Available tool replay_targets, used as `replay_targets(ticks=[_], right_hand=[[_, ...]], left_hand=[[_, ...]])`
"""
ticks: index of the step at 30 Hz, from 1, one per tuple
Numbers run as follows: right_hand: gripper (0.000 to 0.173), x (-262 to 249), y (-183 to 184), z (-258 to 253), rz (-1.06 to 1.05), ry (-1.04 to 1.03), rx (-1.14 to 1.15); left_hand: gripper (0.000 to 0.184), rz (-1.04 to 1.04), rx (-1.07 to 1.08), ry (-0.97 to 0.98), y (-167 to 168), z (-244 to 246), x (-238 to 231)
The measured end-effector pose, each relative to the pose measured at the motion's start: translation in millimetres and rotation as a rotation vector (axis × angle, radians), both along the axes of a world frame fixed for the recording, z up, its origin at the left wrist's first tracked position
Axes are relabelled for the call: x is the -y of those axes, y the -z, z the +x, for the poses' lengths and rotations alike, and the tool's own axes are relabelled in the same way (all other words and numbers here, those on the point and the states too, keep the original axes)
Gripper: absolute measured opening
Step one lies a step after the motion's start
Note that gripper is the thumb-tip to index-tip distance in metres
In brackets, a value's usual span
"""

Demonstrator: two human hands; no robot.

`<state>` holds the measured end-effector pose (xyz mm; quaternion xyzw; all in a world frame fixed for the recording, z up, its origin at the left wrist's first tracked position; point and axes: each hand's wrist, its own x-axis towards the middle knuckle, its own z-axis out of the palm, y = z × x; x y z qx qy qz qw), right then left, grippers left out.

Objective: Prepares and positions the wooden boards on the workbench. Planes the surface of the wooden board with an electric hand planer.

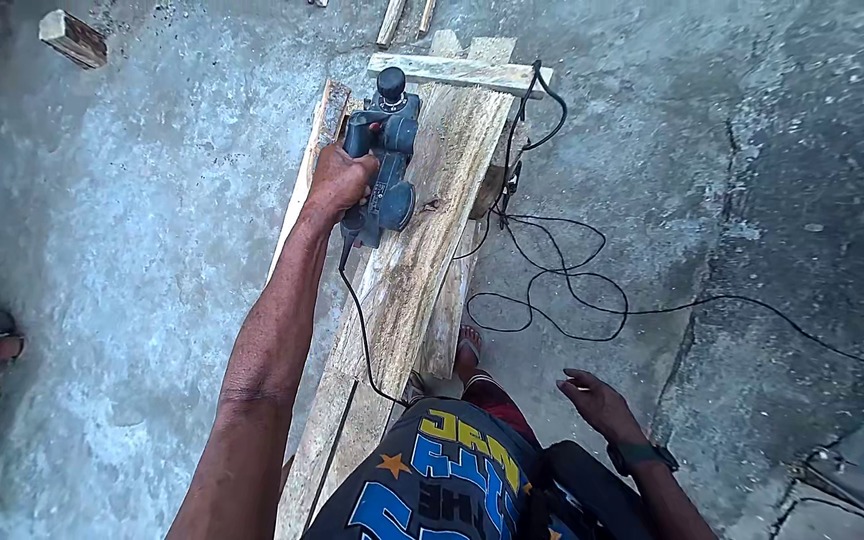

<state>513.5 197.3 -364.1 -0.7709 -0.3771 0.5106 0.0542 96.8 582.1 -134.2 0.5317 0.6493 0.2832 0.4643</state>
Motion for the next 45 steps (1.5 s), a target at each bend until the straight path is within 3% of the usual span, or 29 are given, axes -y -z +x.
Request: replay_targets(ticks=[5, 10, 15, 22, 30, 36, 40, 45], right_hand=[[0.041, -32.7, -24.9, -52.8, 0.053, -0.176, -0.079], [0.041, -21.0, -43.9, -105.5, 0.001, -0.351, -0.124], [0.046, 11.9, -34.8, -126.1, -0.054, -0.435, -0.072], [0.047, 47.2, -27.5, -129.7, -0.127, -0.383, -0.020], [0.046, 44.7, -15.4, -110.2, -0.143, -0.286, 0.017], [0.045, 35.1, -10.5, -87.4, -0.167, -0.259, 0.032], [0.045, 30.3, -5.3, -63.9, -0.181, -0.216, 0.051], [0.044, 24.8, 1.1, -31.5, -0.208, -0.154, 0.067]], left_hand=[[0.011, 0.045, 0.015, -0.028, -25.9, -42.6, 53.8], [0.013, 0.045, 0.013, -0.033, -28.3, -87.1, 124.8], [0.017, -0.019, 0.017, -0.043, -10.5, -115.5, 192.3], [0.018, -0.132, -0.028, 0.036, 25.6, -124.7, 249.9], [0.019, -0.187, -0.063, 0.060, 48.1, -95.2, 229.5], [0.021, -0.197, -0.077, 0.108, 38.8, -68.6, 192.1], [0.021, -0.146, -0.029, 0.062, 58.9, -49.8, 148.7], [0.019, -0.121, -0.033, 0.063, 58.8, -26.5, 102.1]])
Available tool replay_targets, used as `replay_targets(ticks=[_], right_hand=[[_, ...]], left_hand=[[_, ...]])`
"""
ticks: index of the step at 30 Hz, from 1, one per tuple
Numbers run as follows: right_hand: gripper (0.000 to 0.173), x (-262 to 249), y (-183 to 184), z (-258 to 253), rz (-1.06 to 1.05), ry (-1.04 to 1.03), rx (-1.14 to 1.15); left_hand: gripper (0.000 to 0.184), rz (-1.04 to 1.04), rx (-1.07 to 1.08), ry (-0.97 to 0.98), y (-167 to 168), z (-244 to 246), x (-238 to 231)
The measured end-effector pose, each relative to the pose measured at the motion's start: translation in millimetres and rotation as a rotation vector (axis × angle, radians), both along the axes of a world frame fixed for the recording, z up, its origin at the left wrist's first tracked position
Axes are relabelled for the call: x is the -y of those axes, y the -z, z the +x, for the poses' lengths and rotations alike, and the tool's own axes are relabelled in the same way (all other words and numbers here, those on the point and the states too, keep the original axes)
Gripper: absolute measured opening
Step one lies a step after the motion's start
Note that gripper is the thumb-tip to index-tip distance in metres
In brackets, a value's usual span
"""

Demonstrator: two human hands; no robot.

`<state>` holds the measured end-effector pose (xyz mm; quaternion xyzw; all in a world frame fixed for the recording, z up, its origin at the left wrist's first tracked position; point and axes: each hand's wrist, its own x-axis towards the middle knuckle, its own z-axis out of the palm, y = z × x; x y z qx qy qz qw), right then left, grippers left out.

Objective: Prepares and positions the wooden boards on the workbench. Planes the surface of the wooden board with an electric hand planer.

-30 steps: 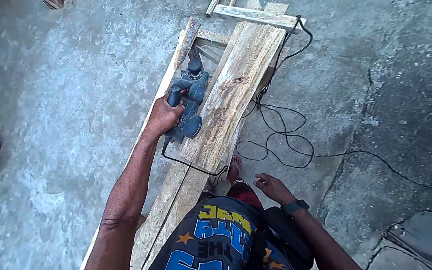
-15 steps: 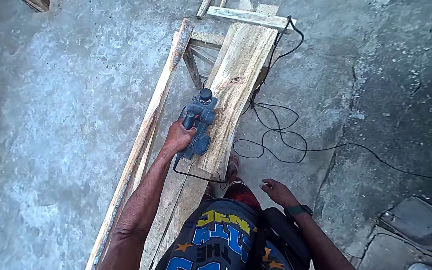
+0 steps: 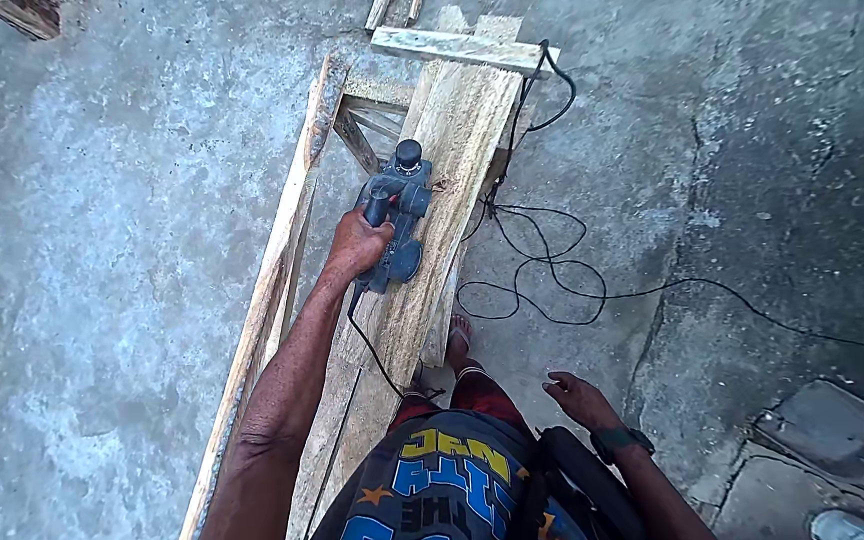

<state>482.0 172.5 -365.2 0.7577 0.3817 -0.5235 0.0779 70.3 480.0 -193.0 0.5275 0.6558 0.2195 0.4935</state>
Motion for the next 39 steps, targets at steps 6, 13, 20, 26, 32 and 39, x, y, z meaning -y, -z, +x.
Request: replay_targets(ticks=[6, 13, 20, 26, 32, 39], right_hand=[[0.045, 3.0, 7.9, 32.5, -0.014, 0.081, 0.006], [0.045, 13.0, 18.2, 55.4, -0.041, 0.166, 0.014], [0.046, 26.7, 18.6, 71.6, -0.018, 0.245, 0.018], [0.046, 23.0, 6.0, 72.6, 0.050, 0.224, 0.050], [0.052, -58.4, -18.6, 2.2, 0.252, 0.106, -0.225], [0.082, -153.8, -66.9, -168.0, 0.369, 0.168, -0.559]], left_hand=[[0.020, 0.021, -0.022, 0.028, -2.9, 21.7, -45.5], [0.017, 0.046, -0.025, 0.022, -4.6, 40.8, -88.7], [0.014, 0.077, 0.023, 0.012, -7.2, 60.9, -123.8], [0.014, 0.087, 0.019, -0.042, -26.0, 63.2, -127.9], [0.017, 0.123, -0.037, -0.020, -80.1, 11.0, -61.8], [0.020, 0.122, -0.021, -0.161, -119.0, -70.9, 86.4]])
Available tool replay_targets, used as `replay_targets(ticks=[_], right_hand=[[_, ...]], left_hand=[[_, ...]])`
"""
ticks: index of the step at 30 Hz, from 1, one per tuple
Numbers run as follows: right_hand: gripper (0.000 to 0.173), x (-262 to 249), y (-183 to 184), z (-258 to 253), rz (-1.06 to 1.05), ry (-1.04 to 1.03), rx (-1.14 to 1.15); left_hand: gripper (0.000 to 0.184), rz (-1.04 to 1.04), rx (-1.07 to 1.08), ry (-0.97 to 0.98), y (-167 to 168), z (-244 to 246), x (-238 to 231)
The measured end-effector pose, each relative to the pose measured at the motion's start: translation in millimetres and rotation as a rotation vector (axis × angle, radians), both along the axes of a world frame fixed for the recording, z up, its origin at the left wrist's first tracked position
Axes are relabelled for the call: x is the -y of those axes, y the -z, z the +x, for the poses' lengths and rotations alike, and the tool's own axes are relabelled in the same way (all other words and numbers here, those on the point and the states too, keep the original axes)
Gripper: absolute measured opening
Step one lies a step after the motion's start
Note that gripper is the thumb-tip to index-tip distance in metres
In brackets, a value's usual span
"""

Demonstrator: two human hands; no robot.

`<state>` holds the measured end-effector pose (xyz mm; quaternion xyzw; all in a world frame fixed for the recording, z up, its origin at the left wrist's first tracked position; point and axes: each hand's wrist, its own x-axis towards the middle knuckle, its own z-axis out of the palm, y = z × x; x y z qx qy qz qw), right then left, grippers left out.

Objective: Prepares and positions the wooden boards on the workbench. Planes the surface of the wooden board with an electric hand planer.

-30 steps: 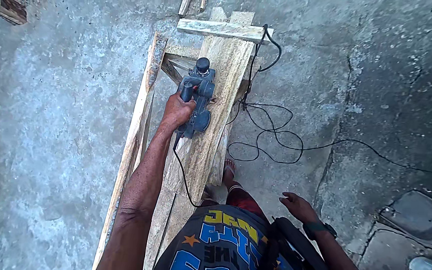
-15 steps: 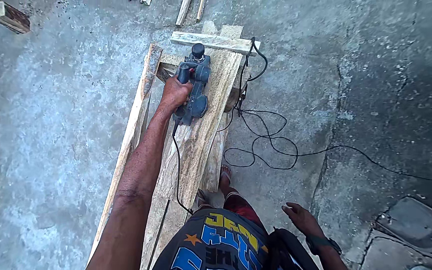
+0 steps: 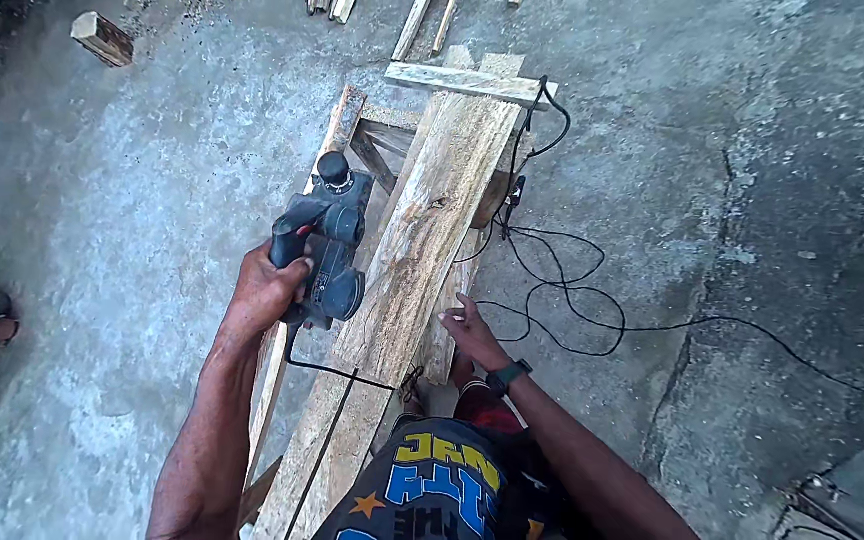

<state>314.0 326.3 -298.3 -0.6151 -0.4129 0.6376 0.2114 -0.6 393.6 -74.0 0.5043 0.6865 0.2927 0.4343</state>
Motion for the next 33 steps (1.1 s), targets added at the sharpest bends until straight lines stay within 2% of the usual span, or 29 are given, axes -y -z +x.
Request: replay_targets(ticks=[4, 7, 9, 13, 18, 24, 27, 30, 33], right_hand=[[0.083, -17.8, -8.8, -59.6, 0.011, 0.153, 0.089], [0.081, -14.6, -10.3, -67.2, -0.029, 0.265, 0.087], [0.081, -14.2, -11.2, -66.6, -0.072, 0.313, 0.044], [0.081, -9.4, -13.6, -71.8, -0.132, 0.280, 0.040], [0.083, 41.4, -5.7, -91.7, -0.104, 0.248, 0.044], [0.084, 92.6, -8.8, -104.3, -0.175, 0.214, -0.056], [0.075, 75.4, -19.0, -94.5, -0.116, 0.246, -0.018], [0.070, 32.9, -27.5, -72.1, -0.026, 0.308, -0.019], [0.085, 6.4, -23.5, -55.7, -0.068, 0.227, -0.064]], left_hand=[[0.021, 0.020, 0.048, -0.134, 2.4, -43.1, 83.0], [0.023, 0.039, 0.068, -0.191, 12.2, -65.9, 129.8], [0.022, 0.047, 0.095, -0.233, 19.8, -75.4, 151.1], [0.021, 0.043, 0.099, -0.265, 28.5, -89.5, 173.0], [0.020, 0.034, 0.117, -0.235, 31.8, -91.4, 172.3], [0.019, -0.040, 0.123, -0.118, 46.0, -68.8, 143.0], [0.019, -0.073, 0.093, -0.050, 59.9, -51.3, 123.4], [0.017, -0.123, 0.027, 0.028, 71.1, -31.7, 103.8], [0.020, -0.175, -0.049, 0.100, 81.4, -14.7, 84.4]])
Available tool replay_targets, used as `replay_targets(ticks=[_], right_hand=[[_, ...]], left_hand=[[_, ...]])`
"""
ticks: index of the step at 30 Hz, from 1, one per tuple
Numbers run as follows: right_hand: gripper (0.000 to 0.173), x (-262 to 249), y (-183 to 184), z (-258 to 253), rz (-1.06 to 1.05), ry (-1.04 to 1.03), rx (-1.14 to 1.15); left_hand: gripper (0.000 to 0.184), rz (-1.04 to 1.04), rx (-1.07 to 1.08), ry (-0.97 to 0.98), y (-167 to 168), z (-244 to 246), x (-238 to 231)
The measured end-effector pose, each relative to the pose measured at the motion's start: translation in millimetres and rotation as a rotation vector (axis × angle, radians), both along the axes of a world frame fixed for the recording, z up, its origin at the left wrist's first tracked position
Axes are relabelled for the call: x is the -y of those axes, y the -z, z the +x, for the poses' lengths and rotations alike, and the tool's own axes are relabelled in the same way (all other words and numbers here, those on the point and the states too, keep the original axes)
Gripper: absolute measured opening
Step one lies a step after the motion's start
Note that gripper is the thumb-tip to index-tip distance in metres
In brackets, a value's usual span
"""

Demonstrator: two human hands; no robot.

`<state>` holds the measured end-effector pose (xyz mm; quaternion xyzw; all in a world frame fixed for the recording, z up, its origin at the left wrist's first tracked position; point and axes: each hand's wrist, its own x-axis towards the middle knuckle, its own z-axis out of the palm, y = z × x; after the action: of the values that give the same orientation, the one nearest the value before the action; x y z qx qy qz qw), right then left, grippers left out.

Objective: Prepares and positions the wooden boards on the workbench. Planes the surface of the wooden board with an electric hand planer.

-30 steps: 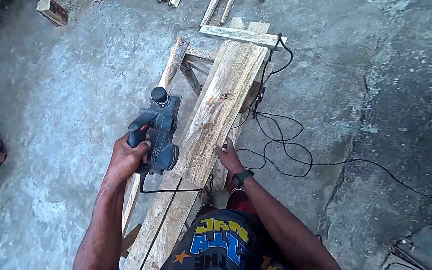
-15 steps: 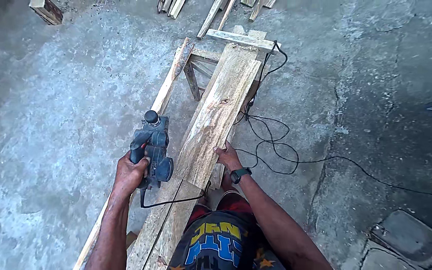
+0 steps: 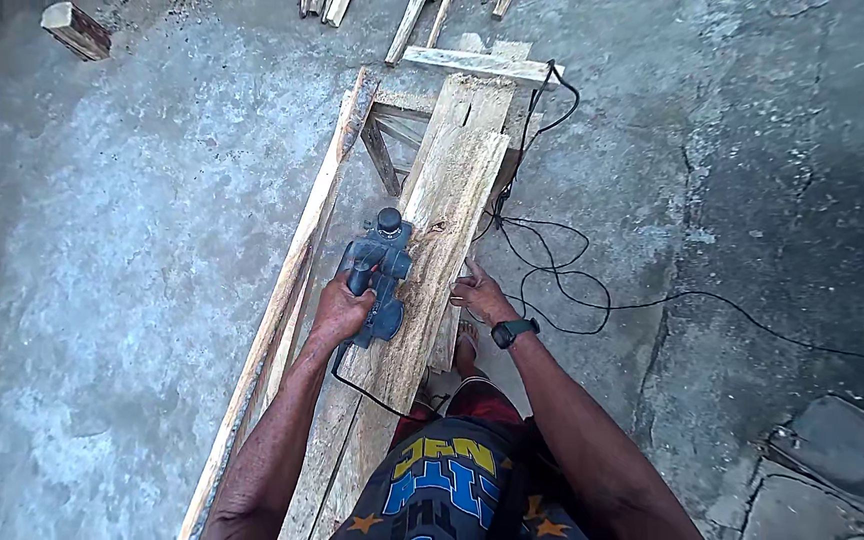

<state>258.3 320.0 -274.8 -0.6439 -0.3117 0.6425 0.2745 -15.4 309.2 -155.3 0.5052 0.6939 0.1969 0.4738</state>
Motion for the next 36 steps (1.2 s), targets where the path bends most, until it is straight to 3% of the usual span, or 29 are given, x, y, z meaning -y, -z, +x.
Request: replay_targets(ticks=[3, 13, 36], right_hand=[[0.104, 7.9, 0.9, -3.9, -0.045, -0.113, -0.049], [0.101, 7.9, 0.1, -7.4, -0.081, -0.225, 0.084], [0.098, 3.1, -9.6, -3.9, -0.078, -0.284, 0.101]], left_hand=[[0.021, -0.015, 0.002, 0.033, 12.7, 12.6, -17.9], [0.021, -0.043, 0.011, 0.053, 24.9, 43.8, -63.9], [0.020, -0.013, -0.020, 0.083, 16.4, 85.4, -153.9]])
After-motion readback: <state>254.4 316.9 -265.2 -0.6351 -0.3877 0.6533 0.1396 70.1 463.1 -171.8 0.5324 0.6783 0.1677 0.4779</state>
